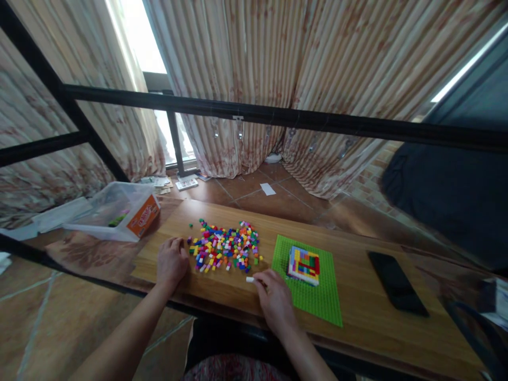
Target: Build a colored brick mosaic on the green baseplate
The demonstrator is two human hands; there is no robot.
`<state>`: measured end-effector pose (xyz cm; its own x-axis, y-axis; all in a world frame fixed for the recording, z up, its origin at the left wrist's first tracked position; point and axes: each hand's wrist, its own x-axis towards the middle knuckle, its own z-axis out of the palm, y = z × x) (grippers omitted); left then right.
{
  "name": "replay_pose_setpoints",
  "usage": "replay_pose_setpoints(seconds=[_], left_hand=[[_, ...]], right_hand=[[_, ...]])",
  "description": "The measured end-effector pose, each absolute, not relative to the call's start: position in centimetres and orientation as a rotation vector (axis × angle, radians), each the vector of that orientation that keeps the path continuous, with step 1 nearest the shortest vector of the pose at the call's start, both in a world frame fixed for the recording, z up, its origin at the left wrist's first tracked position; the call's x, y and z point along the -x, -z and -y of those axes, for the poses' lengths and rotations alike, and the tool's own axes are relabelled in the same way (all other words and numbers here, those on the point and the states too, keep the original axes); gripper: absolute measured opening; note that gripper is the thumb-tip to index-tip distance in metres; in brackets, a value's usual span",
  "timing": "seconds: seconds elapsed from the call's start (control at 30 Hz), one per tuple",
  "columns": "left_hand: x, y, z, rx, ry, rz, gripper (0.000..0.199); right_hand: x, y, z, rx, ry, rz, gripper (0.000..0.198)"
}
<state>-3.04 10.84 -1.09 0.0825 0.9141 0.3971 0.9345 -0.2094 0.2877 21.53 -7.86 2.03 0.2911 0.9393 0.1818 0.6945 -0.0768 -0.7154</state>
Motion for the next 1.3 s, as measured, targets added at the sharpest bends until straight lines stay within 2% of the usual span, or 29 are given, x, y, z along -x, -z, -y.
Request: replay_pose_setpoints(seconds=[0.37,0.57,0.67,0.9,1.17,1.3], left_hand=[[3.1,1.3,-10.8,2.275,0.803,1.951,0.036],[3.3,1.4,-11.0,2.285,0.809,1.918,0.036],[3.3,1.5,-11.0,2.285,0.817,1.907,0.037],[3.2,1.5,-10.9,2.268,0.813,1.928,0.035],[3.0,1.4,-10.7,2.281,0.866,1.961,0.034],[2.9,1.4,-10.6,2.278,0.864,1.997,0.035]], right_hand=[[-22.5,-3.9,-0.9,2.017,-0.238,1.601,0.028],[-22.9,-3.7,-6.8,2.167,-0.294,1.693,0.032],[-23.0,-3.2,-8.1,2.190,-0.320,1.692,0.028],[-23.6,-2.8,-7.8,2.140,-0.400,1.700,0.026],[-24.7,-2.4,-4.3,2.033,-0.455,1.720,0.014],[-25.5,-2.8,-3.8,2.008,-0.431,1.715,0.018]])
